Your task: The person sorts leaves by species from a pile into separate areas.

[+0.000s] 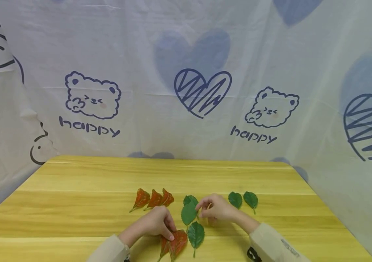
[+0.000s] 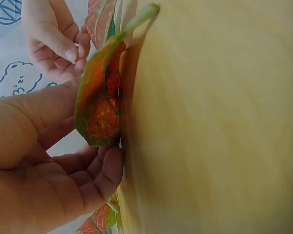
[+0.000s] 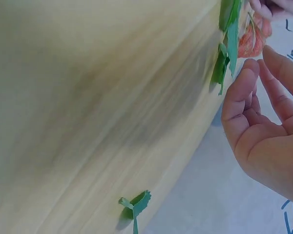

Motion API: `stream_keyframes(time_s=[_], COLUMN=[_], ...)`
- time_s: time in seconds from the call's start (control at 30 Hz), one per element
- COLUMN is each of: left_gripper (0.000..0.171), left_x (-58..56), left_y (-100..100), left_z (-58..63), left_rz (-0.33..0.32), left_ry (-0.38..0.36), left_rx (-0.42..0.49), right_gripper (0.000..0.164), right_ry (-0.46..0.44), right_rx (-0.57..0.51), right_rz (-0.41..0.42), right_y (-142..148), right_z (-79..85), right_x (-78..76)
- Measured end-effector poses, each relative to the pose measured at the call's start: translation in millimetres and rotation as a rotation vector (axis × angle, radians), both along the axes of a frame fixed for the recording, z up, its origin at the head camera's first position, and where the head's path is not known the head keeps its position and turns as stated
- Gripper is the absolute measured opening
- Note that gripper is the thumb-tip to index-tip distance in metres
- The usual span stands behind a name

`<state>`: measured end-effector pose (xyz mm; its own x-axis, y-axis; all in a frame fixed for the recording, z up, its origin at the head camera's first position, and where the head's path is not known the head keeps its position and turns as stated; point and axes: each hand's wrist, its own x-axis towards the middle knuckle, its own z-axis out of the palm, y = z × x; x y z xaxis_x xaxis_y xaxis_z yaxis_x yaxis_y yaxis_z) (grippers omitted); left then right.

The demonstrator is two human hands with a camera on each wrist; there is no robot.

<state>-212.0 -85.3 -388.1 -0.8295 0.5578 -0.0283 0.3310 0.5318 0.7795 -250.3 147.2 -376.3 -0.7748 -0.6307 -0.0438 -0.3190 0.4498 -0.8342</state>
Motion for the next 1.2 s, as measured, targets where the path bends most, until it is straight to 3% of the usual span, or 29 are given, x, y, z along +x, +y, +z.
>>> stream_keyframes(time_s=[0.37,0.73,1.2], left_gripper=[0.015,0.014,0.013], left_x=[0.8,-0.4,-1.2], left_y=[0,0,0], left_z=[0.1,0.7,0.2], left_rz=[0.009,0.001,-0.004], left_ry=[-0.014,-0.006,-0.022], left_rx=[-0.017,-0.021,-0.025], right_gripper=[0.015,0.019,0.019], right_ry=[0.073,0.029,-0.003], right_rx=[0.062,0.087,0.069], right_rz=[-0.060,-0.124,-0.066], right_y=[-11,-18,-20], right_z=[-4.6,-7.0,-8.3], right_x=[-15.9,-24.8,-29.7])
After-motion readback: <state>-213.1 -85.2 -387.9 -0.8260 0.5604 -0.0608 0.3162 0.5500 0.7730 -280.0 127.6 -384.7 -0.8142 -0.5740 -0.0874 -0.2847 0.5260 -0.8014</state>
